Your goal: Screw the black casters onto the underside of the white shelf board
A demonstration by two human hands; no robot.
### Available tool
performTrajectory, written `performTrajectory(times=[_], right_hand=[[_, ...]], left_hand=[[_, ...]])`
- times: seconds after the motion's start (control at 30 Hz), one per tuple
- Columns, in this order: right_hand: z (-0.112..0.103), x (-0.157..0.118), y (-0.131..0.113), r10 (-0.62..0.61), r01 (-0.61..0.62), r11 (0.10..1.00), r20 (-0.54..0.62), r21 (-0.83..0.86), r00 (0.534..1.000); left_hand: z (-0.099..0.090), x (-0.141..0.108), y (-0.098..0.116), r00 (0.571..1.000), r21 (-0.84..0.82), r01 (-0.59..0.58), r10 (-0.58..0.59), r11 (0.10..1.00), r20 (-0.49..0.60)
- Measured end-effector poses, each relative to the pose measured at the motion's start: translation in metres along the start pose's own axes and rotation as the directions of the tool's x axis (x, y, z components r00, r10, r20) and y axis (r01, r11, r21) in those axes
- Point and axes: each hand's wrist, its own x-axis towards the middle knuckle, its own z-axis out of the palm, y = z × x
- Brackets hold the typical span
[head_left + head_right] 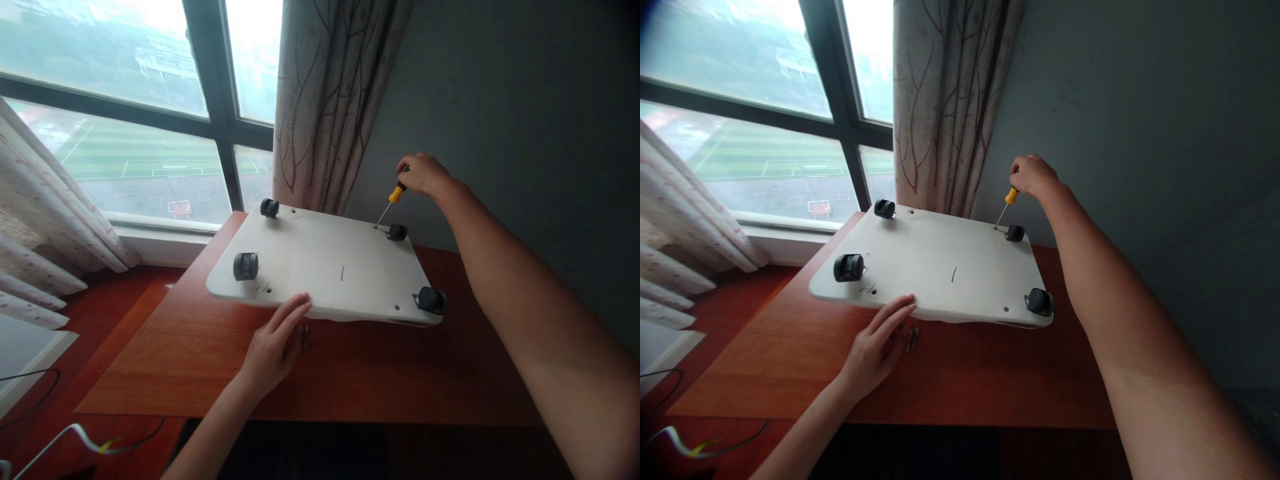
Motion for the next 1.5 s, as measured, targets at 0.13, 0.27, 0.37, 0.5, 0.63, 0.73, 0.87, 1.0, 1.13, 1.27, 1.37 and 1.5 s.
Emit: performTrajectory(times=[0.13, 0.27, 0.37, 0.5, 0.63, 0.73, 0.87, 1.0, 1.13, 1.27, 1.37, 1.5], right_hand=[[-0.002, -0.005, 0.002, 0.042, -0.045, 0.998, -0.064, -0.048, 0.997], [0.001, -0.009, 0.002, 0.024, -0.027, 0.999, -0.080, -0.043, 0.996], [0.007, -0.005, 0.005, -0.011, 0.015, 0.998, -0.062, 0.061, 0.998], [0.009, 0.000, 0.008, -0.069, 0.076, 0.988, -0.061, 0.136, 0.996], [0.004, -0.006, 0.006, -0.052, 0.061, 0.993, -0.086, 0.102, 0.995], [0.002, -0.011, 0.005, 0.006, -0.003, 1.000, -0.123, 0.023, 0.992], [0.004, -0.009, 0.008, 0.030, -0.023, 0.997, -0.108, 0.069, 0.994], [0.005, -0.004, 0.013, 0.023, -0.016, 0.970, -0.026, 0.243, 0.999], [0.002, -0.008, 0.014, 0.026, -0.018, 0.986, -0.049, 0.166, 0.998], [0.003, -0.011, 0.013, 0.010, -0.005, 0.998, -0.088, 0.061, 0.996], [0.003, -0.007, 0.010, 0.028, -0.023, 0.991, -0.033, 0.128, 0.999], [-0.001, -0.004, 0.005, 0.042, -0.048, 0.964, 0.027, 0.260, 0.999]], left_hand=[[0.000, 0.000, 0.000, 1.000, -0.002, -0.003, 0.003, 1.000, 0.008], [0.000, 0.000, 0.000, 1.000, 0.005, -0.003, 0.003, 1.000, 0.003], [-0.001, 0.000, 0.000, 1.000, 0.012, -0.011, 0.011, 1.000, -0.002], [-0.001, 0.001, 0.000, 1.000, 0.010, -0.010, 0.010, 1.000, 0.006], [0.000, 0.000, 0.000, 1.000, 0.001, -0.005, 0.005, 1.000, 0.010], [0.000, 0.000, 0.000, 1.000, 0.002, -0.005, 0.005, 1.000, 0.008], [0.000, 0.000, 0.001, 1.000, 0.000, -0.005, 0.005, 1.000, 0.004], [-0.001, 0.001, 0.002, 1.000, 0.000, 0.001, -0.001, 1.000, 0.008], [-0.001, 0.001, 0.001, 1.000, 0.000, -0.004, 0.004, 1.000, 0.003], [0.000, 0.000, 0.001, 1.000, -0.004, 0.004, -0.004, 1.000, 0.011], [-0.001, 0.001, 0.001, 1.000, -0.006, 0.001, -0.001, 1.000, 0.009], [-0.001, 0.001, 0.001, 1.000, 0.005, -0.005, 0.005, 1.000, 0.005]])
